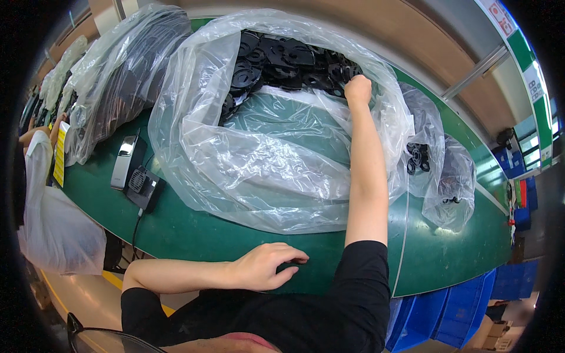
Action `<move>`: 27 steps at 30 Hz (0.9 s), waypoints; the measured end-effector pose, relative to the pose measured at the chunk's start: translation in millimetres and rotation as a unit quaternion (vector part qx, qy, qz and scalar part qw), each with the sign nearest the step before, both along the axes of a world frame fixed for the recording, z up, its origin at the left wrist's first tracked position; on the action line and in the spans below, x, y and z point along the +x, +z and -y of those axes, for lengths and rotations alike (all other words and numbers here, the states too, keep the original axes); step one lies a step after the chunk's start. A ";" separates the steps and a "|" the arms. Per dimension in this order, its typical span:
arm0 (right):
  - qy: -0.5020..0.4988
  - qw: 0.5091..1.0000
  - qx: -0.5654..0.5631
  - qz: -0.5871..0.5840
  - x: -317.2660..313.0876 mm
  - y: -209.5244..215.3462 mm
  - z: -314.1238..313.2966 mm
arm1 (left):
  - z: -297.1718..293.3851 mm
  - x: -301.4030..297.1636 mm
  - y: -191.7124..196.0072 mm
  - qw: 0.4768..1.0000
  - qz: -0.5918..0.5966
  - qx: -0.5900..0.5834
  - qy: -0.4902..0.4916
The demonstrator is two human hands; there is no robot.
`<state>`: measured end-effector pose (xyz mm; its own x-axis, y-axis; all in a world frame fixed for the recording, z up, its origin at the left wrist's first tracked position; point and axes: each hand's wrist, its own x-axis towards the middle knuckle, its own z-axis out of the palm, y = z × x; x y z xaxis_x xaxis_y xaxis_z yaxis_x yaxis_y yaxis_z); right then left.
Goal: Assembling black circular components onto base plates on an industrial assembly line.
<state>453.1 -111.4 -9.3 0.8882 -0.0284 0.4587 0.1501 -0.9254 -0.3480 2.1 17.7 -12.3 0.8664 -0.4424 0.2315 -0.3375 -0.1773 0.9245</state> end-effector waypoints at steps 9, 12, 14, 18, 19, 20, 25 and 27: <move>0.345 0.912 0.017 0.223 -162.0 75.3 -6.1 | -2.8 3.2 16.7 0.988 -0.117 -0.098 0.009; 0.424 0.878 0.026 0.218 -257.7 86.6 -3.2 | -10.1 4.9 12.1 0.934 -0.195 -0.290 0.070; 0.445 0.879 0.074 0.158 -317.0 93.0 9.5 | -15.7 12.9 19.2 0.877 -0.238 -0.403 0.107; 0.469 0.873 0.117 0.061 -399.4 78.0 33.9 | -18.0 23.0 33.9 0.803 -0.284 -0.519 0.066; 0.485 0.861 0.149 0.039 -411.6 73.5 36.4 | -17.1 22.1 37.2 0.812 -0.290 -0.506 0.022; 0.476 0.866 0.149 0.041 -420.8 69.9 41.0 | -13.8 21.4 38.7 0.818 -0.298 -0.490 -0.028; 0.480 0.859 0.150 -0.101 -437.1 56.6 63.2 | -8.6 15.2 27.7 0.879 -0.288 -0.379 -0.040; 0.460 0.877 0.134 -0.047 -417.4 49.7 81.4 | -8.7 9.5 23.2 0.863 -0.319 -0.389 0.043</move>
<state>35.7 -192.8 40.5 0.6252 0.6239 0.4690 0.7493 -0.3114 -0.5845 11.7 26.5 10.8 0.9488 -0.2970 -0.1072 0.2688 0.5817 0.7677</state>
